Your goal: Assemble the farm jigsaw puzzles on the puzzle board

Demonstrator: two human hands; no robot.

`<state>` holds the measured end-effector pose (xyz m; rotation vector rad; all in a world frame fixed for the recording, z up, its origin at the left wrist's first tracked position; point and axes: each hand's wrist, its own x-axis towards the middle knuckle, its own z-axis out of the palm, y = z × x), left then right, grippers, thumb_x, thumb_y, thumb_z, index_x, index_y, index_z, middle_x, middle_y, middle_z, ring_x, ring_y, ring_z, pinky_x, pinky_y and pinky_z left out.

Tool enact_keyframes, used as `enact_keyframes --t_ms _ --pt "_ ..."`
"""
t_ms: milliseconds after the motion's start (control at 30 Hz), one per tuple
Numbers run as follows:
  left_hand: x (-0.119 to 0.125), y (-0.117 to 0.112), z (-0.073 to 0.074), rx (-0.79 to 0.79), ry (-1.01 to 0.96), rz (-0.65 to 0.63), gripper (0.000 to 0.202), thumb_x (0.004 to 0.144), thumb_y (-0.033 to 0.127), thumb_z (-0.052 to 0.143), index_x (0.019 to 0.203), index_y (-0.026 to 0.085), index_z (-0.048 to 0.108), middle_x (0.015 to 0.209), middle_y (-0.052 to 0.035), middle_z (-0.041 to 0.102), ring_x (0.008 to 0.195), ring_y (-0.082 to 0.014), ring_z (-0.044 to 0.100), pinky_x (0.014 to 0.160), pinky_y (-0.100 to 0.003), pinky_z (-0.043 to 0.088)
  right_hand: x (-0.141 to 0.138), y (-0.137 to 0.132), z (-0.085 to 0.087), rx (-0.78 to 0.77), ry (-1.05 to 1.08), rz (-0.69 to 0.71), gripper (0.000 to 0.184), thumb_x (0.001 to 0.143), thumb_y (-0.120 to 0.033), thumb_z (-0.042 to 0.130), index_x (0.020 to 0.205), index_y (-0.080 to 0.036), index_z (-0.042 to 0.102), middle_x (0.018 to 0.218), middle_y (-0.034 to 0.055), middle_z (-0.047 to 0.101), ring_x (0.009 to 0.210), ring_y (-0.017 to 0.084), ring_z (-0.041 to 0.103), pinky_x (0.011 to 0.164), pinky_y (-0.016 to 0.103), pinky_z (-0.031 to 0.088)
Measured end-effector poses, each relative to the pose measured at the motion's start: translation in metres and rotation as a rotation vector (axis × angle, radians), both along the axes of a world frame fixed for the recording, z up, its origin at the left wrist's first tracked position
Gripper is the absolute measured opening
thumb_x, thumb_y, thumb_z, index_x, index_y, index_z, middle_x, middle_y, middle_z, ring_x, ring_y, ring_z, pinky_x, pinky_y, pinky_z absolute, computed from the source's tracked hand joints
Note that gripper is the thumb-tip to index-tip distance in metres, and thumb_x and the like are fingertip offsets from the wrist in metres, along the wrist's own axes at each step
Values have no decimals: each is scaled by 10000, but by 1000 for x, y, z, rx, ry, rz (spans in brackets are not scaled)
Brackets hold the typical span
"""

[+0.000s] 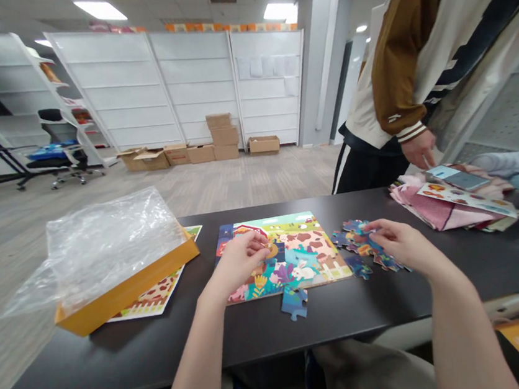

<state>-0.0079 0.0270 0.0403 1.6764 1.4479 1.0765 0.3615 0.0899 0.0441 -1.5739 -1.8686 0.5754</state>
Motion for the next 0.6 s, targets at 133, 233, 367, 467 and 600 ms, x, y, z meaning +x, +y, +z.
enact_keyframes --t_ms 133,233,367,467,600 --pt "10 9 -8 -33 -4 -8 147 790 274 661 897 184 616 804 -26 698 712 -167 701 640 -275 563 18 -7 -6 -157 -17 123 241 774 -406 620 882 -206 699 710 34 746 651 189 666 576 250 487" --pt "18 12 -11 -57 5 -6 162 795 241 643 943 181 612 780 -16 684 685 -158 693 614 -262 551 26 -8 -6 -252 -68 174 230 747 -418 625 821 -208 682 737 34 753 696 194 679 615 253 491" --pt "26 15 -14 -53 36 -34 163 803 238 630 952 174 629 769 -22 688 698 -168 703 640 -273 559 36 -7 -8 -330 -151 155 211 708 -414 650 757 -211 677 734 29 754 707 195 685 658 260 496" --pt "29 18 -18 -43 92 -43 146 801 260 630 916 170 641 799 -40 707 702 -177 706 632 -276 552 39 -7 -11 -349 -157 117 184 719 -393 643 750 -214 675 743 28 764 720 198 696 656 257 489" --pt "31 20 -22 -47 182 -28 184 782 296 652 924 180 642 848 -33 727 636 -170 692 588 -271 515 37 -7 -9 -295 -237 74 133 727 -346 648 710 -220 685 712 14 751 684 185 686 621 247 464"
